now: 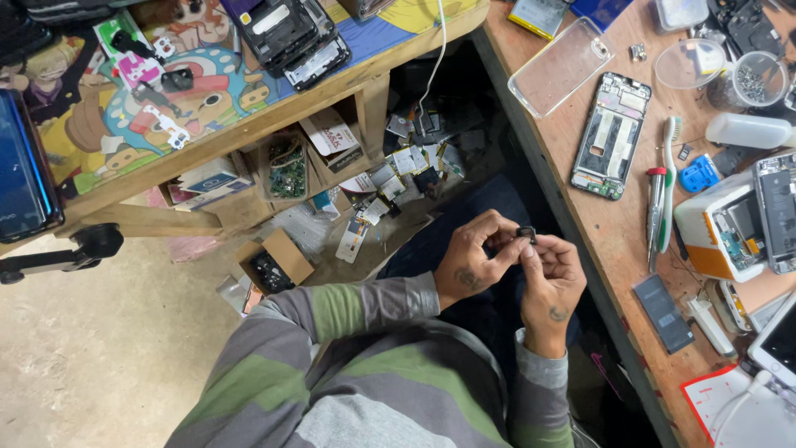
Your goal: The person disassembles a mobile phone by prying open the back cover, removing screws, and detaching internal components. They use a toothbrush to clean the interior and then reassemble the phone by reconnecting cables and securing the back cover.
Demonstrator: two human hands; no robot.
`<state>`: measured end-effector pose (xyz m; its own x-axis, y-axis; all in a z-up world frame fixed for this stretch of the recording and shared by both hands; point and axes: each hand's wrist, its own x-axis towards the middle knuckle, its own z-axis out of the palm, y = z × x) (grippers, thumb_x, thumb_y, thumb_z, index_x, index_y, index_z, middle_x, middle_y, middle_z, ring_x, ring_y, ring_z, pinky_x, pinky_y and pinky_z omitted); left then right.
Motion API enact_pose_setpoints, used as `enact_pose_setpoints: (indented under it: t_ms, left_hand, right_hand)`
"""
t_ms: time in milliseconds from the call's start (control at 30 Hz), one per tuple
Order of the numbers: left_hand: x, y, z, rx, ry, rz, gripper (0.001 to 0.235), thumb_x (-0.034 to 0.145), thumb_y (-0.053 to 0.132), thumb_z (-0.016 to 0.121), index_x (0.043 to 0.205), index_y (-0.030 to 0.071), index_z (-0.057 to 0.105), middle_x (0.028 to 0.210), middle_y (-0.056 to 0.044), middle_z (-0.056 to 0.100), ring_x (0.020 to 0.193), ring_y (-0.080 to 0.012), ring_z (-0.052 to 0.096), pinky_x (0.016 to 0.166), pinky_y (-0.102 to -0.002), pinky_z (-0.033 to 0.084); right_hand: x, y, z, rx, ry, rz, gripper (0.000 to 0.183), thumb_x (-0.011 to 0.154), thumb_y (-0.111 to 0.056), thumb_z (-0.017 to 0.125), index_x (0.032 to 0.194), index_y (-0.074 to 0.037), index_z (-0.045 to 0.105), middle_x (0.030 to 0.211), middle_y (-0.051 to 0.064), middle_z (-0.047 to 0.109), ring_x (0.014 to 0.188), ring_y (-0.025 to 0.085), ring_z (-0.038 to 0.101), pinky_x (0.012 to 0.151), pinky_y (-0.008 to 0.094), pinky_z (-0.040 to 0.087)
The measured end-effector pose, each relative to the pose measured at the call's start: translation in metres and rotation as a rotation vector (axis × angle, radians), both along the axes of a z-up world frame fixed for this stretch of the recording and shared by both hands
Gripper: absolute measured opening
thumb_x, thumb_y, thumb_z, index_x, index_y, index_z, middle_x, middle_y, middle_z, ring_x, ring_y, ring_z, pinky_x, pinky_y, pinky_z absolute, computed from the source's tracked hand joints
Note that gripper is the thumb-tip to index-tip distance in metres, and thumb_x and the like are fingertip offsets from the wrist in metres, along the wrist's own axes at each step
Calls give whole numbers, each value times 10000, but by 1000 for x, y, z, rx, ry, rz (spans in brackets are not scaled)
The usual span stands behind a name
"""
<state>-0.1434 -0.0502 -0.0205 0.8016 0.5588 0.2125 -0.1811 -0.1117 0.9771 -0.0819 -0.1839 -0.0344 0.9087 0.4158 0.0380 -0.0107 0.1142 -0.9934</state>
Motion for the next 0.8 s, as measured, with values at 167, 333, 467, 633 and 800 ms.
enact_pose_setpoints:
  t_ms: [167,333,467,633,800]
  left_hand:
    - [19,3,9,-31,-77,-6,162,928,99,754,1022,45,633,856,-32,653,733,-103,640,663,-273,534]
    - [46,11,22,-132,-114,-15,198,948,92,738,1106,47,626,851,2,649,760,-68,621,691,-252,530]
    - [93,44,30,-128,-192,-17,239,970,80,706,1181,48,597,864,4,639,761,-54,614,697,-233,514]
    - [185,88,35,387,-156,-17,251,929,32,720,1166,100,672,848,-60,658,723,-171,654,654,-311,516]
    - [279,103,32,760,-143,89,258,850,108,748,1097,78,677,914,-138,716,827,-374,687,702,-491,518]
  right_hand:
    - [14,4,16,-52,-86,-61,196,1027,54,651,1216,47,602,1028,108,715,913,122,693,846,247,567]
    - [20,-1,20,-20,-77,-105,250,1005,36,639,1251,29,596,1085,110,725,914,128,698,849,247,567]
    - [21,-10,20,-47,-99,-148,239,1008,15,642,1244,30,606,1086,116,731,899,133,698,833,256,573]
    - [23,-21,20,-89,-116,-183,229,1010,6,656,1236,37,629,1073,116,733,899,130,691,836,250,563]
    - [28,-21,26,-143,-111,-192,209,994,-3,665,1197,39,642,1067,116,745,881,129,701,810,244,568]
